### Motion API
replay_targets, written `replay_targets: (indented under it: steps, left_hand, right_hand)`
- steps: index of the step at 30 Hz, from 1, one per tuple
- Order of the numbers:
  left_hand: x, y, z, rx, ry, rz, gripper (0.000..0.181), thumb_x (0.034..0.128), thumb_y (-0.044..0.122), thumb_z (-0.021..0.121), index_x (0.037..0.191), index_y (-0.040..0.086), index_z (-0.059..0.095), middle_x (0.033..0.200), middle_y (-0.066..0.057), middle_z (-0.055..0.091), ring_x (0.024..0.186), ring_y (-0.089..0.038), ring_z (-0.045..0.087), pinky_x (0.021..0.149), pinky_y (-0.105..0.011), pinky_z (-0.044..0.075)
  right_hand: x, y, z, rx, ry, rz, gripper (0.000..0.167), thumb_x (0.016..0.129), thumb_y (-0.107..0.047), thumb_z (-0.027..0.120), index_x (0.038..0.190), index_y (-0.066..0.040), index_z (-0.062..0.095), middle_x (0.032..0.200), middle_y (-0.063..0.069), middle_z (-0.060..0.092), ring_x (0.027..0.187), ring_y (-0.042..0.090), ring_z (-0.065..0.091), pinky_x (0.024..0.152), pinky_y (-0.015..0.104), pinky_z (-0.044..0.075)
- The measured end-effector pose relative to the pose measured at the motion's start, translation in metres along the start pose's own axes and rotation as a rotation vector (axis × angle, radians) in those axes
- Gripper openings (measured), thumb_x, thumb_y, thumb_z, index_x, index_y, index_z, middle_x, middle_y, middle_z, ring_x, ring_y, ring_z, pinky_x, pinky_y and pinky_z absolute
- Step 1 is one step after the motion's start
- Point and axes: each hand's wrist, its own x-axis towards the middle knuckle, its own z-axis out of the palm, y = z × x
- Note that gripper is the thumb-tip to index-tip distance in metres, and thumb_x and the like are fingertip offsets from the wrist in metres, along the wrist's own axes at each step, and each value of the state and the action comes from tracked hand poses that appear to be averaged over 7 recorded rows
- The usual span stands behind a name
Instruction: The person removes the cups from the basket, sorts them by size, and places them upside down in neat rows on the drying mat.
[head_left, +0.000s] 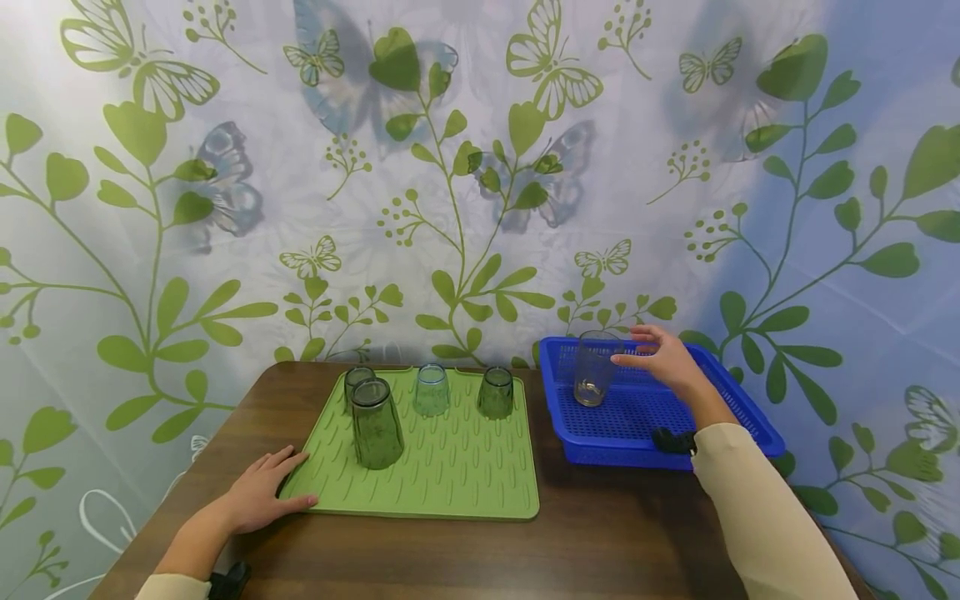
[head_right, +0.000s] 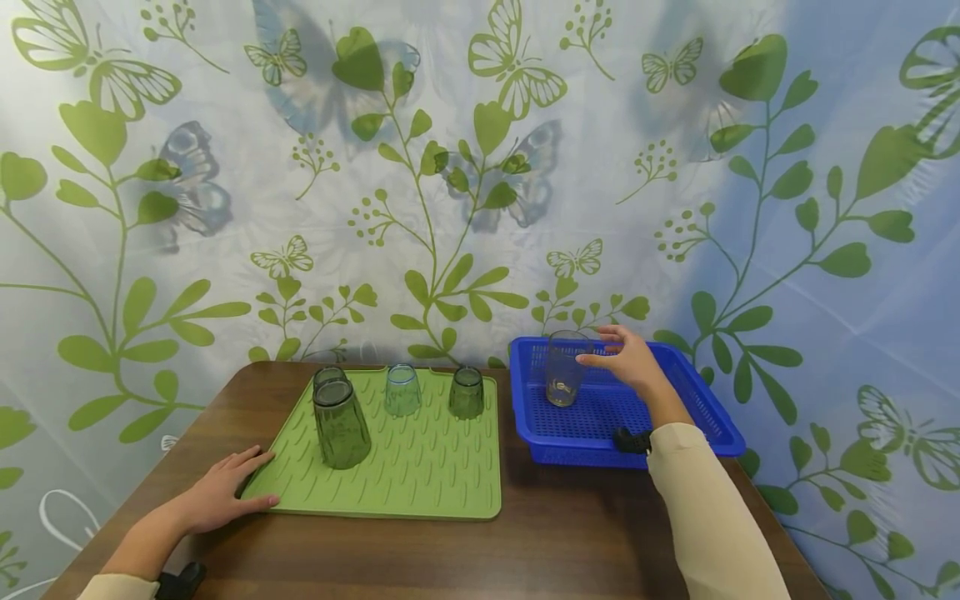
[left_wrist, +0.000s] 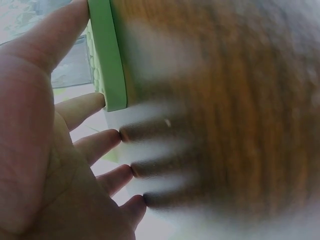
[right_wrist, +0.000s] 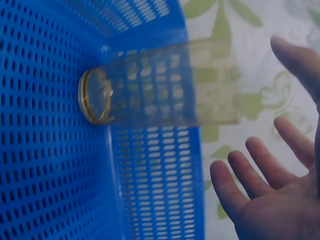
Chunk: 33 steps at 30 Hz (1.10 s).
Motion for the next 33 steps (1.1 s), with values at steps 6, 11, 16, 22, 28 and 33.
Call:
replay_targets:
  steps: [6, 11, 16, 22, 28, 33]
  left_hand:
    - [0.001, 0.003, -0.001, 0.004, -0.006, -0.013, 0.088, 0.0894, 0.058, 0.072, 0.151, 0.000, 0.047, 0.155, -0.038, 0.035, 0.137, -0.070, 0.029, 0.102, -0.081, 0.032]
    - [0.002, 0.009, -0.003, 0.007, 0.000, -0.020, 0.087, 0.0896, 0.057, 0.072, 0.151, 0.000, 0.048, 0.155, -0.038, 0.036, 0.137, -0.070, 0.030, 0.101, -0.080, 0.033]
    - [0.003, 0.013, -0.001, -0.003, 0.014, -0.025, 0.087, 0.0890, 0.057, 0.072, 0.150, -0.001, 0.048, 0.154, -0.038, 0.037, 0.137, -0.069, 0.030, 0.101, -0.081, 0.033]
    - [0.005, 0.012, 0.003, -0.014, 0.014, -0.031, 0.088, 0.0885, 0.058, 0.072, 0.150, 0.000, 0.049, 0.155, -0.037, 0.037, 0.138, -0.067, 0.032, 0.100, -0.081, 0.033]
    - [0.005, 0.010, 0.005, -0.020, 0.019, -0.029, 0.088, 0.0884, 0.059, 0.072, 0.150, 0.001, 0.049, 0.155, -0.037, 0.037, 0.138, -0.066, 0.032, 0.101, -0.080, 0.033]
    - [0.005, 0.010, 0.005, -0.014, 0.025, -0.024, 0.088, 0.0882, 0.059, 0.072, 0.150, 0.001, 0.049, 0.154, -0.037, 0.038, 0.138, -0.065, 0.033, 0.101, -0.079, 0.035]
  right_hand:
    - [0.017, 0.015, 0.001, -0.002, -0.095, 0.022, 0.101, 0.089, -0.045, 0.079, 0.163, -0.006, 0.022, 0.163, 0.030, 0.027, 0.147, 0.053, 0.030, 0.113, 0.069, 0.035]
    - [0.031, 0.026, 0.001, 0.016, -0.126, 0.048, 0.103, 0.089, -0.043, 0.080, 0.163, -0.005, 0.020, 0.163, 0.032, 0.026, 0.146, 0.054, 0.032, 0.114, 0.067, 0.037]
    - [0.044, 0.034, 0.002, 0.050, -0.196, 0.085, 0.105, 0.089, -0.036, 0.081, 0.164, -0.003, 0.015, 0.162, 0.034, 0.025, 0.146, 0.053, 0.034, 0.116, 0.063, 0.038]
    - [0.052, 0.043, 0.006, 0.110, -0.259, 0.117, 0.103, 0.090, -0.031, 0.081, 0.163, 0.000, 0.014, 0.162, 0.036, 0.022, 0.148, 0.052, 0.032, 0.118, 0.061, 0.037]
    - [0.056, 0.048, 0.011, 0.137, -0.287, 0.125, 0.102, 0.090, -0.029, 0.081, 0.163, -0.001, 0.015, 0.164, 0.036, 0.016, 0.150, 0.052, 0.027, 0.119, 0.061, 0.035]
    - [0.061, 0.049, 0.013, 0.149, -0.315, 0.134, 0.099, 0.091, -0.025, 0.081, 0.162, -0.001, 0.017, 0.165, 0.035, 0.014, 0.150, 0.052, 0.027, 0.119, 0.062, 0.035]
